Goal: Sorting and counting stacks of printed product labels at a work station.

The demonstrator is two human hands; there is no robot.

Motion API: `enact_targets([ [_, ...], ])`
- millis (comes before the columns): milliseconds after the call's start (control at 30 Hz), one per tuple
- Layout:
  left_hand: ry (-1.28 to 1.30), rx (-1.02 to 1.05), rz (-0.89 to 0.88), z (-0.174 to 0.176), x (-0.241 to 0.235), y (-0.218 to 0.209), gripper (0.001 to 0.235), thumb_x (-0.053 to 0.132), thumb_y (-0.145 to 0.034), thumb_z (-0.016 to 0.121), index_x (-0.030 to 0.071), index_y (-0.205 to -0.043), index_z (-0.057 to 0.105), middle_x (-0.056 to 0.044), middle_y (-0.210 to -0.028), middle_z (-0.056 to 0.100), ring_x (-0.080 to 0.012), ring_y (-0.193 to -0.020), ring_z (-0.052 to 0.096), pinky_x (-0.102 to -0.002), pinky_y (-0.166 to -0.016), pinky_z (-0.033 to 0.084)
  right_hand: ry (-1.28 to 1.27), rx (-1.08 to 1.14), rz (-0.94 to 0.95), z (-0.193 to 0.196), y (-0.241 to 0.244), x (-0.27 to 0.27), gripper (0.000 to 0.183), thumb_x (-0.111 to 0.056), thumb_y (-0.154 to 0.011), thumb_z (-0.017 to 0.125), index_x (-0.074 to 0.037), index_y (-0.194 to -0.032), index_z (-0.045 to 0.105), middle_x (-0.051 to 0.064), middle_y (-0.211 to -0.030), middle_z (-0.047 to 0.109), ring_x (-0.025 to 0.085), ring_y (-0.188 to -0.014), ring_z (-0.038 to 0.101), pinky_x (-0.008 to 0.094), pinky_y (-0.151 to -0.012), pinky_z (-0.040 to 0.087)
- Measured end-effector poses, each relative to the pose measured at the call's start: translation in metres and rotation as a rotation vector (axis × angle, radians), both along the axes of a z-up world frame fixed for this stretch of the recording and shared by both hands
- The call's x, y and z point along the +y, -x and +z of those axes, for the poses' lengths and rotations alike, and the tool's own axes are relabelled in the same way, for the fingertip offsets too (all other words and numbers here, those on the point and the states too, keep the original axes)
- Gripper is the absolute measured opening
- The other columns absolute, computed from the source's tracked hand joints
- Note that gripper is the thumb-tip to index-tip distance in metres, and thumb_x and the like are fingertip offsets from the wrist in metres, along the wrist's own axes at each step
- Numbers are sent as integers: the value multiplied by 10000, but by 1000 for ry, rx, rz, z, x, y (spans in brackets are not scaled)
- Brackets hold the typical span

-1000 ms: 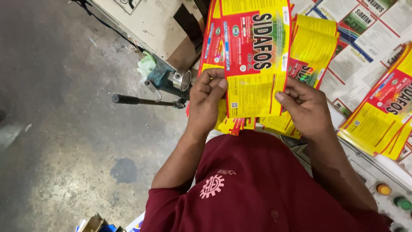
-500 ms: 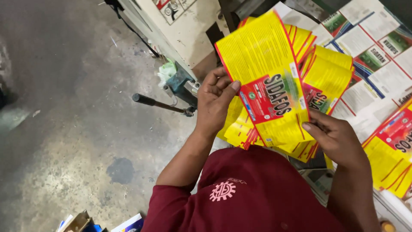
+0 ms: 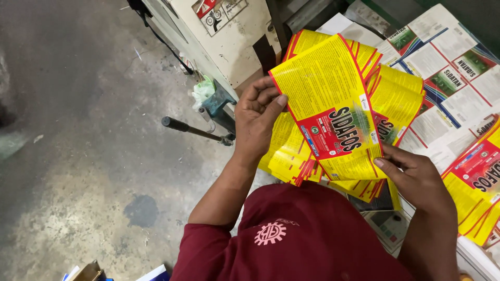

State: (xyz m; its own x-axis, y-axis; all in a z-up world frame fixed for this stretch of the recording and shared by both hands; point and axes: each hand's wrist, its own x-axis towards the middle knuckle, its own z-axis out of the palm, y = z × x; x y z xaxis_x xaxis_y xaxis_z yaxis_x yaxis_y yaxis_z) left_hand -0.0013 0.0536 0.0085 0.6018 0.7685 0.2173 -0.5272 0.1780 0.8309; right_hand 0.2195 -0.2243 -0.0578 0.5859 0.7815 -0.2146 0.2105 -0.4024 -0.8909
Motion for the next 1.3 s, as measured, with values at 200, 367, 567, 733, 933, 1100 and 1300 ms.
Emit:
enact_targets([
  [200,13,-2,63,-11,7,-2,339,-63,-1005,641,-35,-1330,548,-107,-1172,706,-154,-1046,678,-308,-907,562,-19,-30,-30,-3,0,-8,389,-137,-943,705,-10,-1311,692,65,-1136,769,99,-1019,646,260,-925,509],
  [367,-2,38,86,-12,9,-1,332,-66,-1007,649,-45,-1326,556,-115,-1161,708,-160,-1022,675,-308,-904,553,-95,12,-61,-1,4,-15,367,-127,-931,717,2,-1274,698,70,-1140,762,107,-1028,659,267,-920,529],
  [567,-210,187,100,-20,20,1,339,-22,-1019,650,-35,-1339,539,-104,-1268,695,-145,-1170,660,-284,-1016,524,-147,-122,-244,-9,-18,-71,372,-80,-969,718,-15,-1334,694,68,-1150,734,109,-1005,643,267,-909,525],
  [733,-751,861,296,-8,26,10,486,264,-868,848,12,-1239,659,-161,-1138,728,-282,-1031,703,-371,-885,555,-209,-114,-513,-111,-109,-222,239,-47,-1089,644,25,-1316,638,91,-1118,671,163,-963,618,339,-920,507],
  [933,-908,1013,247,-13,22,3,538,372,-827,887,25,-1173,665,-193,-1129,702,-406,-1065,655,-481,-889,518,-57,-86,-736,-246,-137,-352,269,-144,-1132,544,62,-1304,537,152,-1081,582,198,-836,515,366,-742,421],
  [1100,-1006,869,352,-16,19,1,541,299,-795,881,15,-1192,647,-190,-1129,696,-407,-1057,643,-497,-895,511,165,-189,-795,-131,-62,-258,403,-211,-1109,650,-11,-1447,556,140,-1098,668,202,-798,574,367,-691,448],
  [1300,-844,803,352,-6,7,5,315,118,-915,796,25,-1166,630,-130,-1045,718,-280,-949,695,-372,-868,541,377,-394,-845,-101,-49,-211,265,-241,-1153,666,6,-1244,691,133,-1014,710,197,-782,621,385,-656,481],
])
